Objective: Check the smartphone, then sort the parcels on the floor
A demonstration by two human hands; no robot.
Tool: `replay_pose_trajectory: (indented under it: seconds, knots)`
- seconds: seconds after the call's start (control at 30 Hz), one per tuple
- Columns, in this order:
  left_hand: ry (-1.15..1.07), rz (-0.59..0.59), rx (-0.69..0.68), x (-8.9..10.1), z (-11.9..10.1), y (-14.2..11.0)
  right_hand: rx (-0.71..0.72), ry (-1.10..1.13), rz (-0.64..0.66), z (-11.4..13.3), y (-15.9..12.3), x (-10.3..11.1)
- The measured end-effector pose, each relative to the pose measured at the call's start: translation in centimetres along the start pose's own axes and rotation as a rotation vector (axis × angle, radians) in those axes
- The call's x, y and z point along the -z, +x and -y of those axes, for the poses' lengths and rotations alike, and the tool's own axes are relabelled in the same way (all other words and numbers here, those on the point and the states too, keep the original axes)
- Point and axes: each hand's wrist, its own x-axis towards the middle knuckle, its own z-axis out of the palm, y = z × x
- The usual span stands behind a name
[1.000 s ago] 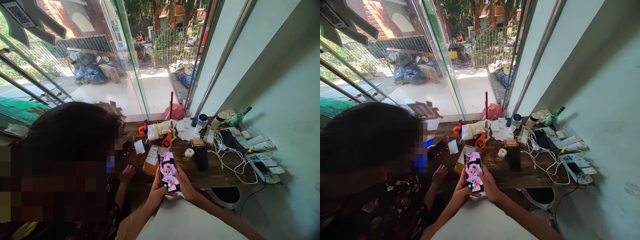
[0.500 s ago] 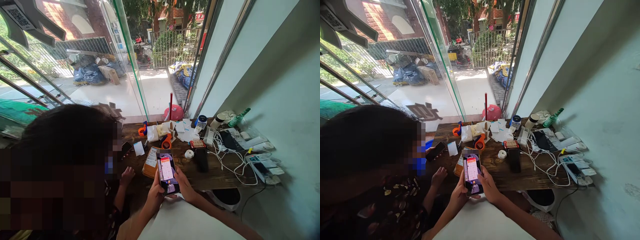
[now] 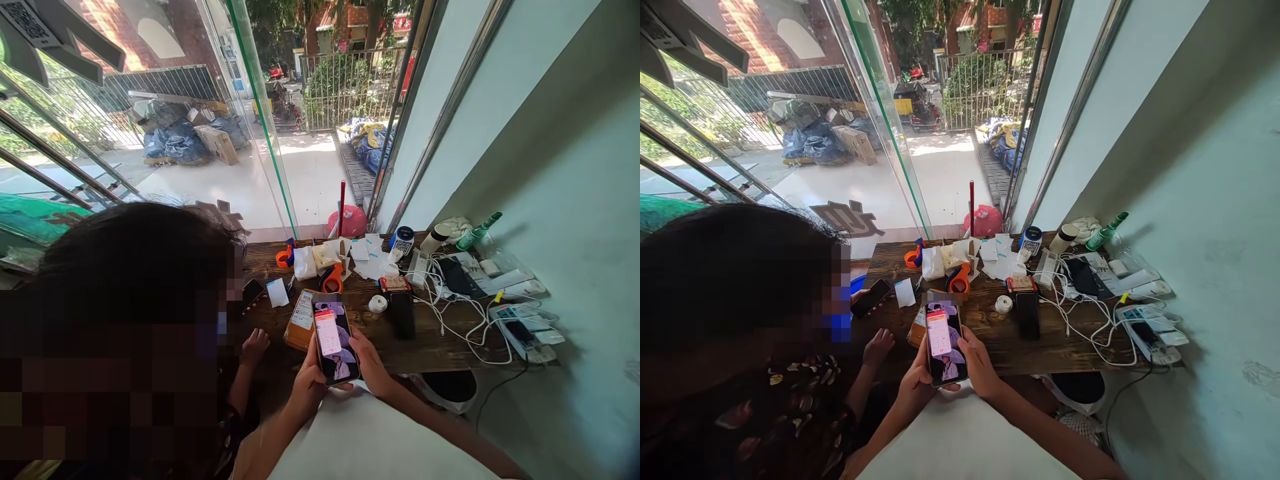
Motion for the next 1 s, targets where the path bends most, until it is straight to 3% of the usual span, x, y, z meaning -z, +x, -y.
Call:
replay_pose_trajectory:
  seconds: [0.33, 0.63, 0.83, 1.0]
  knots:
    - [-0.091, -0.158, 0.132, -0.3, 0.0, 0.0, -0.038, 0.061, 0.003, -0.5, -0.1, -0.2]
    - [-0.107, -0.110, 0.129, -0.1, -0.3, 0.2, 0.067, -0.106, 0.039, -0.2, 0.0, 0.1]
    - [-0.107, -0.089, 0.101, 0.3, 0.1, 0.1, 0.295, -0.312, 0.020, -1.2, -0.4, 1.1]
    - [-0.165, -0.008, 0.091, 0.8, 0.5, 0.2, 0.665, -0.785, 0.006, -0.4, -0.2, 2.7]
